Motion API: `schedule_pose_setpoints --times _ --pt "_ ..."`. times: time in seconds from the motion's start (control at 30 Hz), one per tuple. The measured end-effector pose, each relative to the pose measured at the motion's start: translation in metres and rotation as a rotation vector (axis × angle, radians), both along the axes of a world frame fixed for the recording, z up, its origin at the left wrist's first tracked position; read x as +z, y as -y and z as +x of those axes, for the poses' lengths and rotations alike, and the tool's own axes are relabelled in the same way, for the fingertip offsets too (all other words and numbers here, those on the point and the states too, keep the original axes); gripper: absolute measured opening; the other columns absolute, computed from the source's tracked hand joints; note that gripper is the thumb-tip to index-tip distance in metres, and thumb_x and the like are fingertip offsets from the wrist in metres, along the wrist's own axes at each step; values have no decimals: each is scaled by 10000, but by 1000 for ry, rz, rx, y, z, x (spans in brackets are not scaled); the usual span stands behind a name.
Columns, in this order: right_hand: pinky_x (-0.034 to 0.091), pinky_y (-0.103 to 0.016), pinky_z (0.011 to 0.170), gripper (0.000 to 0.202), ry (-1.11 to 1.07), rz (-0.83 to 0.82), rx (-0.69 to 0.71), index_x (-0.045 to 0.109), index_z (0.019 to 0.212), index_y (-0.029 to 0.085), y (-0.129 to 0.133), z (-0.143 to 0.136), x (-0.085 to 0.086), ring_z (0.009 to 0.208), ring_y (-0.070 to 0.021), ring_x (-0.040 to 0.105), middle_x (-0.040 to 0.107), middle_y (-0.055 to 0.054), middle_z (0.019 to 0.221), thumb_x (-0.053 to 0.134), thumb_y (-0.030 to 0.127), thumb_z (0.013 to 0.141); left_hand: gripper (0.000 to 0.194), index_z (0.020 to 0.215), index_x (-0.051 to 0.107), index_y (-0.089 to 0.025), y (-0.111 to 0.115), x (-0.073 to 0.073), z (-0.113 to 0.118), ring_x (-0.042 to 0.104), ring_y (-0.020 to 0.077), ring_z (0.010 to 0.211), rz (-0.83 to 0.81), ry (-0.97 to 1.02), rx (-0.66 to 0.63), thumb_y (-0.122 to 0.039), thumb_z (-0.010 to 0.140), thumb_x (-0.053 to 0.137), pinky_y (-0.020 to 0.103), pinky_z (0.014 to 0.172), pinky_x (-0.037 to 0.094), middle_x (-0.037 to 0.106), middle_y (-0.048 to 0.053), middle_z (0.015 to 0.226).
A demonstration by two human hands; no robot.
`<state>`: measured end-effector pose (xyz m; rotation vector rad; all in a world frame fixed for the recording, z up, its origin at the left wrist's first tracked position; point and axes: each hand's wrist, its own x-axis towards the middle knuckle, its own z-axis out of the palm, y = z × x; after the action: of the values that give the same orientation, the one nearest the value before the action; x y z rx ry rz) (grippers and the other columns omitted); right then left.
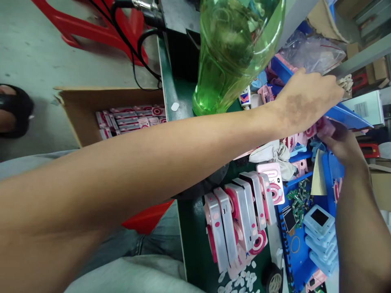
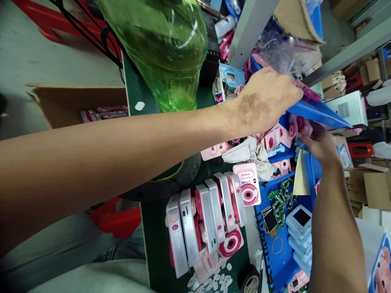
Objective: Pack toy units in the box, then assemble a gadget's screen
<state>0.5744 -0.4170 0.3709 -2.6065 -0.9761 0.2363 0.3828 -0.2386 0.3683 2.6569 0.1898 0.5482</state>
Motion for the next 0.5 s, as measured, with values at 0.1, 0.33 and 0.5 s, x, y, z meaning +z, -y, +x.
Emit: schedule_pose_setpoints --times 0.1,0.33,0.5 --pt "481 -385 1049 497 43 -33 2 684 1305 68 5 5 8 1173 -261 676 701 -211 1316 686 258 845 575 1377 620 -143 -1 -2 3 608 335 1287 -30 21 -17 21 972 245 441 975 424 677 147 1316" --pt "440 -474 972 530 435 -419 -31 623 1379 63 9 43 -5 1212 -380 619 657 -301 1325 579 323 919 424 1216 679 -115 1 -4 5 668 289 1171 49 44 45 19 970 360 377 919 434 717 139 1176" --pt "434 -485 854 662 393 -586 -22 594 1374 -10 -3 67 -25 1045 -386 633 631 -371 1279 622 451 900 450 1225 669 -169 4 -4 7 678 257 1180 94 12 94 16 971 347 355 885 435 723 99 1144"
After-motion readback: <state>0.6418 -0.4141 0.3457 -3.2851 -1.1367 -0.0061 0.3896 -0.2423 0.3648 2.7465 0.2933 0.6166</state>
